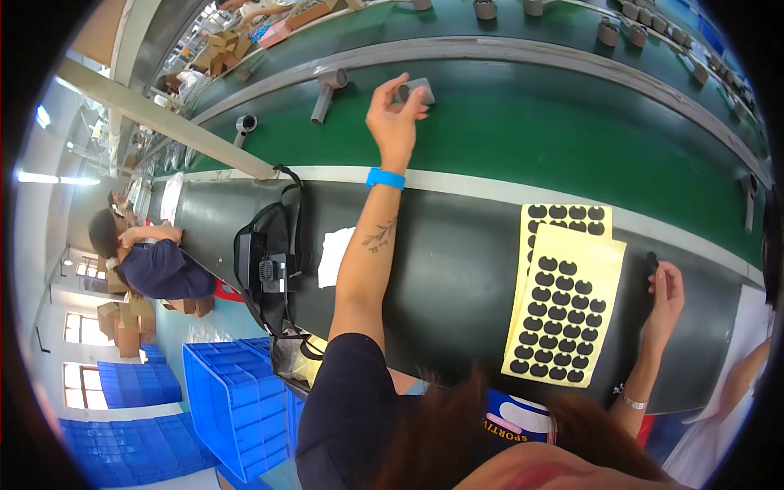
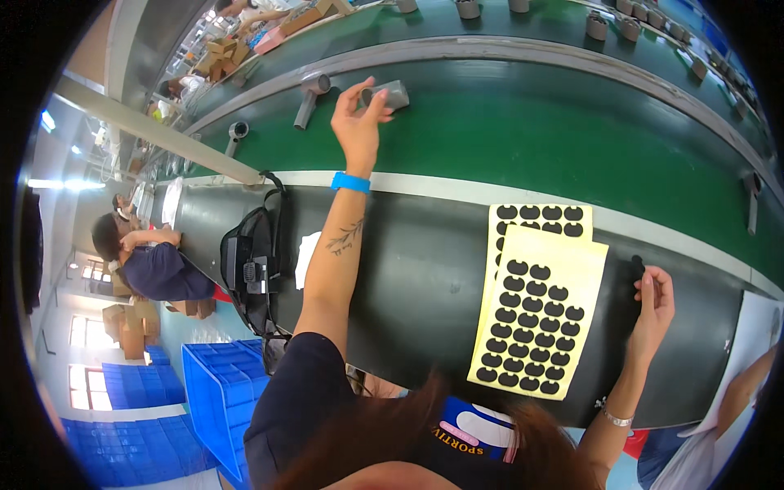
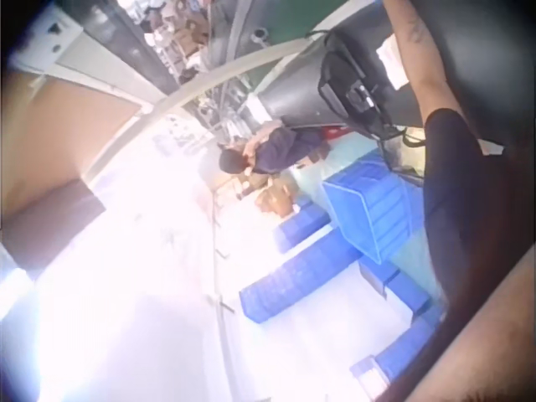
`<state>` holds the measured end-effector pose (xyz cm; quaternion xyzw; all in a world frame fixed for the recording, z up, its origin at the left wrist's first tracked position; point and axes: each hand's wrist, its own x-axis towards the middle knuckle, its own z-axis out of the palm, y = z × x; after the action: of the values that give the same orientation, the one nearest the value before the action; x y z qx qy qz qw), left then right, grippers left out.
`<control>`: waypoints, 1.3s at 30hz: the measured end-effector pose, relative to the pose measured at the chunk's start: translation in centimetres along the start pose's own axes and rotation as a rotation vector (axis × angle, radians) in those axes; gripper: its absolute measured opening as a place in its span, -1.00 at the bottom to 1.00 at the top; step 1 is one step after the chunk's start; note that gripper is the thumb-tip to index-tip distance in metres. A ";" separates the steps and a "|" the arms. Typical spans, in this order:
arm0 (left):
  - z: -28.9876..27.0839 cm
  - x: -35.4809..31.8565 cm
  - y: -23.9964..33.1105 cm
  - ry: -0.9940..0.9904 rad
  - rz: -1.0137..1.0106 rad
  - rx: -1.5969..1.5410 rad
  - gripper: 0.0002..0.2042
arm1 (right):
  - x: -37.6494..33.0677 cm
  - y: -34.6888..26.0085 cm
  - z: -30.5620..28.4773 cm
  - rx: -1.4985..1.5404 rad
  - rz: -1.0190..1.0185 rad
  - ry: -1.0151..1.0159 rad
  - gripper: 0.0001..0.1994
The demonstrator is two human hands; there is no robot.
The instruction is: The person takes plastic parts from the conveyor belt, peels adhesive stickers from a sheet, attaches the stickers to the base of each part by hand, and places the assembled parts back onto the conveyor belt.
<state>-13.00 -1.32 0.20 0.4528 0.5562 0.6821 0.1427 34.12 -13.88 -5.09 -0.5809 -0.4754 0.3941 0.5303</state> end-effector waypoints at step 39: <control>2.9 -5.7 4.8 -0.382 0.073 -0.563 -0.67 | -0.6 -0.2 0.5 -0.117 0.077 -0.053 -0.82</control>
<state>-6.11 -5.10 1.72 0.5347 0.2929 0.7164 0.3392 33.48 -14.32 -5.03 -0.6183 -0.4887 0.4010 0.4669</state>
